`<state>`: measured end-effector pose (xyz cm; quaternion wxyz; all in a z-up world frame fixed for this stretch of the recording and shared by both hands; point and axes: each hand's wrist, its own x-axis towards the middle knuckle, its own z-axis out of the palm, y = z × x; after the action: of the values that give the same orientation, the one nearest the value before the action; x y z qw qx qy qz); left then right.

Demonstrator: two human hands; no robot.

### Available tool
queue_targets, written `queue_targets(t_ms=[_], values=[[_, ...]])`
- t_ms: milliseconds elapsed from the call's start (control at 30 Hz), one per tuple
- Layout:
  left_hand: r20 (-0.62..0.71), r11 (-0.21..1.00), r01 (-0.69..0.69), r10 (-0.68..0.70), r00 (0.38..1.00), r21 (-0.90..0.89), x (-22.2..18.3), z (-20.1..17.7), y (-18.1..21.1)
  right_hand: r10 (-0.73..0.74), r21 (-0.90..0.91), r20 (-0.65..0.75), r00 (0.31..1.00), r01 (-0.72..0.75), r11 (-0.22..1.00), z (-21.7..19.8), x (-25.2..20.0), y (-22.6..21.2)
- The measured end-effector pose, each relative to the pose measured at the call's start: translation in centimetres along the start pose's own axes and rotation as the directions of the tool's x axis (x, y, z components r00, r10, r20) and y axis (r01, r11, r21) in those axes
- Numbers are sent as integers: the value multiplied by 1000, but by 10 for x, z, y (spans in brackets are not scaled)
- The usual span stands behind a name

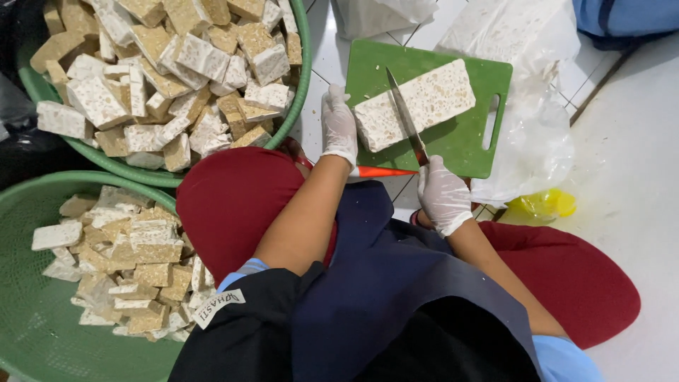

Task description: Cutting blocks of tempeh into smaller rectangular pieces and placing them into plastic bags.

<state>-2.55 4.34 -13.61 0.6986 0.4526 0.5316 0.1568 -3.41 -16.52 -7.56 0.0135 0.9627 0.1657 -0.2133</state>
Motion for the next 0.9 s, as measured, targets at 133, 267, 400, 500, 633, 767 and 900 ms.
queue_targets(t_ms=[133, 267, 400, 500, 633, 767, 900], values=[[14, 999, 22, -22, 1000, 48, -7, 3, 8, -4, -6, 47, 999, 5, 1000, 0, 5, 4], [38, 986, 45, -52, 998, 161, -10, 11, 6, -2, -23, 91, 996, 4, 1000, -2, 7, 4], [39, 952, 62, -77, 996, 301, 3, 12, -8, 6, -4, 149, 989, -6, 1000, -16, 5, -3], [32, 947, 11, -23, 999, 320, 3, 13, 8, 10, 7, 187, 982, -11, 1000, -26, 5, -6], [145, 848, -182, 125, 981, 497, 4, 11, -20, 23, -36, 205, 978, -16, 999, -15, 11, -2], [218, 722, -233, 116, 969, 652, 5, 14, -32, 5, -56, 248, 969, 9, 998, -10, 18, 0], [230, 746, -240, 119, 966, 621, 0, 15, -28, -7, -3, 302, 953, 9, 1000, -4, 27, 1]])
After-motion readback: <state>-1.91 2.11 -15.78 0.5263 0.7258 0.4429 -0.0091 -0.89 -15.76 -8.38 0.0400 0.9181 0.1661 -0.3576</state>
